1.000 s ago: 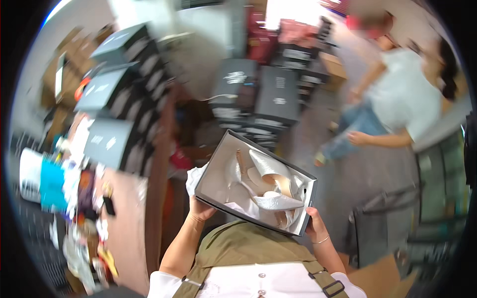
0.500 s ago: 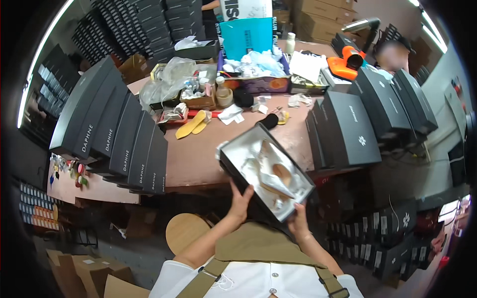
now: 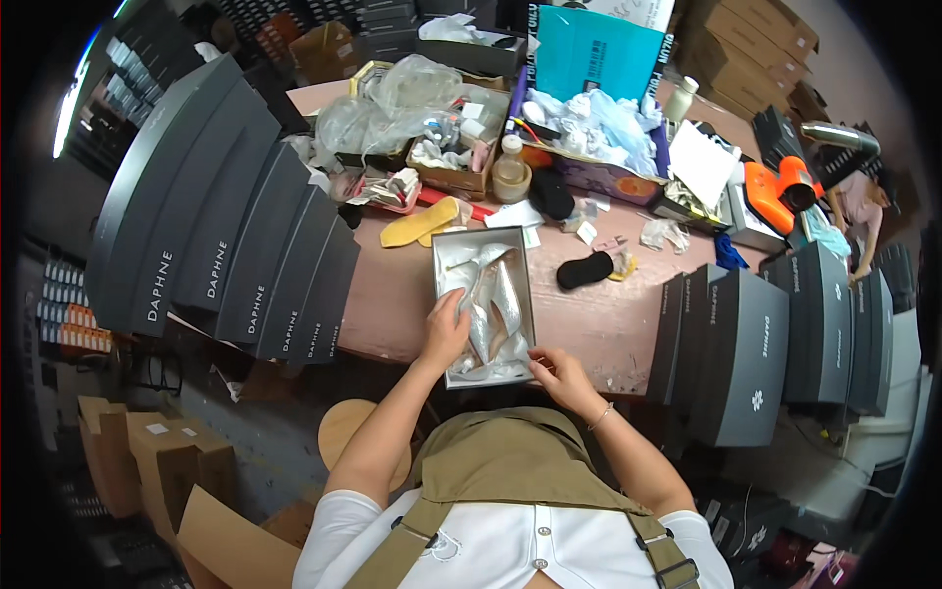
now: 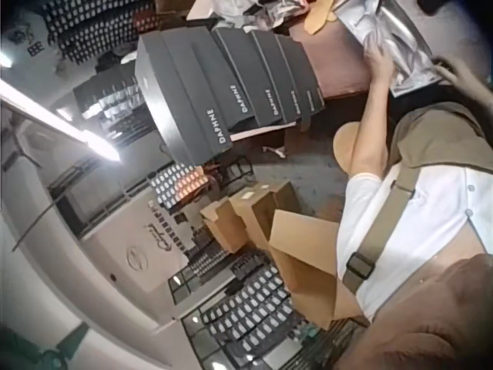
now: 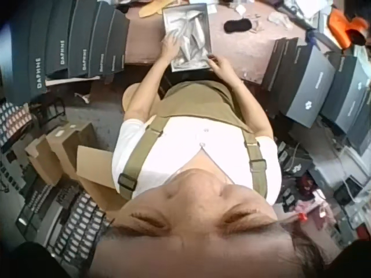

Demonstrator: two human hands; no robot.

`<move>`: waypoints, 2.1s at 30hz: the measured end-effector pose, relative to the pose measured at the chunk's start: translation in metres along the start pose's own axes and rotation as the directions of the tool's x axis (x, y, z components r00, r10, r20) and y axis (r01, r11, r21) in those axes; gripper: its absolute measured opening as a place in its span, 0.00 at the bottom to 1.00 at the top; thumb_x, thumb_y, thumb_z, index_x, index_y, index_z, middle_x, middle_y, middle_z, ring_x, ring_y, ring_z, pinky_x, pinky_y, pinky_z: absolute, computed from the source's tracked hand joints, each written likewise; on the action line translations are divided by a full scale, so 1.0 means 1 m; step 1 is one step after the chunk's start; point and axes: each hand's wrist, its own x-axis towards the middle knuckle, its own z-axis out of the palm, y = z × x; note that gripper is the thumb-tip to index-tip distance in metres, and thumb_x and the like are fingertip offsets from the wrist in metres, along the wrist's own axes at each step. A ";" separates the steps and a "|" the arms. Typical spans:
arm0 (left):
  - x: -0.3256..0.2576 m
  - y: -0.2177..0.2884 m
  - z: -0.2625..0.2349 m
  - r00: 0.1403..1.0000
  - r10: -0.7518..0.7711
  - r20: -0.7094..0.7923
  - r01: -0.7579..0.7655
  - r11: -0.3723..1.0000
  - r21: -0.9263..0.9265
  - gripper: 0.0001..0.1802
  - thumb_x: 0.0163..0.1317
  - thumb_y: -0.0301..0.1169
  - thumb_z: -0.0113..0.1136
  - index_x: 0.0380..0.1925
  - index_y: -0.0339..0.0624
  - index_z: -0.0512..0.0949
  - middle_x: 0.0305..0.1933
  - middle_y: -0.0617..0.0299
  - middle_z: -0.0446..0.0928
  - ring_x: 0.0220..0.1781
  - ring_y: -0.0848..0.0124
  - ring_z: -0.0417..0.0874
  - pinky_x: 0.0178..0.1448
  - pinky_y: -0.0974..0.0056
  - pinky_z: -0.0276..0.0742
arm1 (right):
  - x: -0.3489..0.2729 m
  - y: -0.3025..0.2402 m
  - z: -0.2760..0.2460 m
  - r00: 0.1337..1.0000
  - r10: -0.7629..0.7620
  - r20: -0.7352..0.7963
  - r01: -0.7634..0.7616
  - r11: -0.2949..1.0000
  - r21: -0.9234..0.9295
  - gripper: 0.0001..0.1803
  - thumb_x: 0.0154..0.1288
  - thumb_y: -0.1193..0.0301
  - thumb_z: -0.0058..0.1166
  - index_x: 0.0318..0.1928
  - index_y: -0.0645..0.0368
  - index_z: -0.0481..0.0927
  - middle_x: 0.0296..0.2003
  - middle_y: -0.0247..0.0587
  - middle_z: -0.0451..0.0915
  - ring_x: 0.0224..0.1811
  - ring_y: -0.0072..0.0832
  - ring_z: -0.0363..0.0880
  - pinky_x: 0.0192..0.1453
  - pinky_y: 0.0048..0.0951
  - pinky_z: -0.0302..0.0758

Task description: Inspecting, cleaning, and packing pairs of high-heeled shoes into boxes for shipment.

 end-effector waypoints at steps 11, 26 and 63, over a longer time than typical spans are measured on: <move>0.081 0.014 -0.040 0.873 -0.289 0.394 0.303 0.953 0.026 0.13 0.59 0.32 0.56 0.38 0.33 0.81 0.35 0.52 0.82 0.37 0.64 0.83 0.44 0.61 0.77 | 0.031 -0.033 -0.001 1.000 -0.015 0.003 0.015 0.979 0.204 0.19 0.64 0.69 0.54 0.54 0.63 0.75 0.47 0.49 0.79 0.44 0.33 0.81 0.46 0.31 0.77; 0.028 -0.025 -0.068 0.429 -0.017 0.903 0.896 0.132 -0.423 0.23 0.72 0.40 0.42 0.54 0.30 0.71 0.46 0.52 0.79 0.46 0.67 0.81 0.51 0.65 0.78 | -0.047 -0.082 0.044 0.899 0.167 -0.405 0.228 0.613 0.757 0.18 0.55 0.71 0.65 0.46 0.57 0.74 0.52 0.45 0.75 0.52 0.34 0.76 0.48 0.34 0.81; 0.019 0.045 -0.021 0.377 -0.314 0.872 0.859 0.471 -0.201 0.18 0.59 0.23 0.64 0.45 0.36 0.67 0.35 0.62 0.77 0.36 0.78 0.80 0.40 0.72 0.77 | 0.027 -0.044 0.027 0.930 0.131 -0.344 0.005 0.930 0.368 0.43 0.58 0.73 0.63 0.70 0.60 0.53 0.61 0.50 0.66 0.52 0.31 0.75 0.53 0.30 0.75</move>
